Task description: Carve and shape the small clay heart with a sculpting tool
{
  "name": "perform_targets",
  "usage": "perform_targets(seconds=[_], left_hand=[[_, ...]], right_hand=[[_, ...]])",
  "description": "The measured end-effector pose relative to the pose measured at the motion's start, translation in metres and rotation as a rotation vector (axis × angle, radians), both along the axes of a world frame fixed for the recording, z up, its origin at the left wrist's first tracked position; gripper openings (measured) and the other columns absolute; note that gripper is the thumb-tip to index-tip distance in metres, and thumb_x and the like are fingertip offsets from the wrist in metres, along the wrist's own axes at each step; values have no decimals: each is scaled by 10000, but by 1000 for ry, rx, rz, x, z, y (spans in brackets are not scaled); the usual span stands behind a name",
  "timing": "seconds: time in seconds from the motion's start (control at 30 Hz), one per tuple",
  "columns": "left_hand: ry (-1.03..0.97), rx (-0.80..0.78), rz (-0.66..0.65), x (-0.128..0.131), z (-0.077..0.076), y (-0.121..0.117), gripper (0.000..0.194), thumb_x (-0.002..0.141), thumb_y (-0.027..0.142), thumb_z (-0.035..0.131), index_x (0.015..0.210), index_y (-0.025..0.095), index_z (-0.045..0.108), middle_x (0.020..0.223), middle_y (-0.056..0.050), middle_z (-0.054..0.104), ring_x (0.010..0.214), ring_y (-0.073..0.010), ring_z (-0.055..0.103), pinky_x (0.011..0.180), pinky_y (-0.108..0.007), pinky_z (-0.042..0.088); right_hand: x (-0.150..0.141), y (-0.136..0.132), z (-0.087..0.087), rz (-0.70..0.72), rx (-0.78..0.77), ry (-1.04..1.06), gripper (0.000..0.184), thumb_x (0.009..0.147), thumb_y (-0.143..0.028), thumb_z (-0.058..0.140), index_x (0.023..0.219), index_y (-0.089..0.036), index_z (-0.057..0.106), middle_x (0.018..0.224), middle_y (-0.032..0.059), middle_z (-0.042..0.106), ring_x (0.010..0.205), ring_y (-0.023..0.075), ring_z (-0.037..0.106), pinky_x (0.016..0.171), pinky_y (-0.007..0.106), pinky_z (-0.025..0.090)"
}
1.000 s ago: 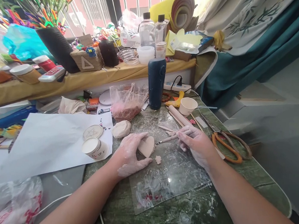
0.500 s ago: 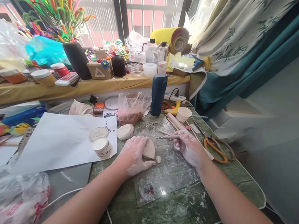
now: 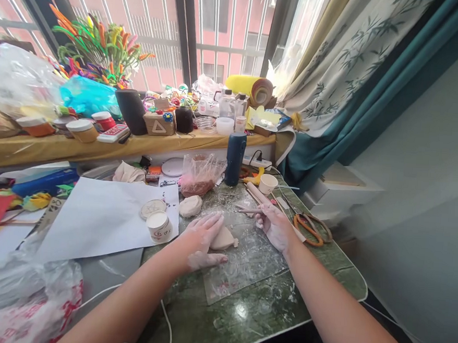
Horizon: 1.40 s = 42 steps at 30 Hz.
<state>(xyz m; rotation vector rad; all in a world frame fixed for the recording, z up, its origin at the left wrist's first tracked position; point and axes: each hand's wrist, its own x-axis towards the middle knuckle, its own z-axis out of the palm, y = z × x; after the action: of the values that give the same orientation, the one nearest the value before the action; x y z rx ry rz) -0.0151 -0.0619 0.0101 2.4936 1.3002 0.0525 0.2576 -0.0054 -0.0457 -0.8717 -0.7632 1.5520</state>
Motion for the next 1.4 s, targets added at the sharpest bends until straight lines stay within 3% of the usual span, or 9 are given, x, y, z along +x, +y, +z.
perform_targets(seconds=[0.3,0.43,0.5,0.67,0.83,0.97,1.07,1.2,1.4], left_hand=[[6,62,-6,-4,-13,-9,1028,857,682,659,1648,193,221,1706,-157,216,1562,-379,252,1255,-542,253],[-109,138,106,-7,-17,-16,1152,834,616,724,1662,135,84,1717,-196,138,1580,-359,201,1273,-505,257],[-119,157,143,-8,-19,-21,1092,866,571,702,1662,144,89,1713,-189,173,1578,-337,222,1277,-502,254],[-27,134,100,0,-16,-25,970,890,553,680,1648,177,206,1688,-181,269,1553,-367,282,1251,-544,294],[5,123,3,14,-3,-7,984,800,631,760,1603,241,346,1607,-144,437,1475,-385,404,1230,-541,301],[-10,105,-99,19,2,5,673,855,562,727,1442,279,559,1445,-99,597,1340,-340,542,1185,-515,349],[-47,117,-89,17,-2,9,574,895,466,688,1409,247,557,1391,-117,612,1286,-318,567,1144,-505,395],[-139,121,-39,11,-10,13,817,832,418,747,1526,194,378,1420,-156,563,1322,-323,524,1154,-503,396],[-226,80,-61,1,-14,18,796,747,287,735,1472,208,416,1332,-123,599,1261,-308,568,1123,-463,455]], right_hand=[[1,9,-13,27,15,61,334,761,-393,879,875,-191,638,665,-12,659,522,105,561,450,204,423],[3,11,-20,71,-1,78,267,953,-356,716,1122,-156,667,1008,61,714,797,171,689,675,309,591],[3,10,-20,87,-4,101,255,989,-333,670,1168,-152,659,1074,63,703,837,173,695,718,334,605],[2,7,-13,95,12,197,240,785,-317,860,853,-189,669,655,-15,666,500,88,559,452,185,442],[5,8,-14,59,3,270,281,744,-371,867,864,-197,680,632,-14,673,500,96,567,437,191,436],[8,8,-14,19,-2,266,302,726,-391,876,854,-203,678,624,-11,668,497,99,561,434,198,438],[9,6,-10,7,5,245,313,707,-407,885,845,-207,688,628,-7,660,507,103,555,442,206,445],[9,3,-6,-5,12,214,310,703,-416,884,840,-219,688,643,-3,656,518,112,552,441,220,443],[9,0,1,-4,18,137,329,711,-459,868,825,-218,675,656,-5,634,534,110,541,460,223,437]])
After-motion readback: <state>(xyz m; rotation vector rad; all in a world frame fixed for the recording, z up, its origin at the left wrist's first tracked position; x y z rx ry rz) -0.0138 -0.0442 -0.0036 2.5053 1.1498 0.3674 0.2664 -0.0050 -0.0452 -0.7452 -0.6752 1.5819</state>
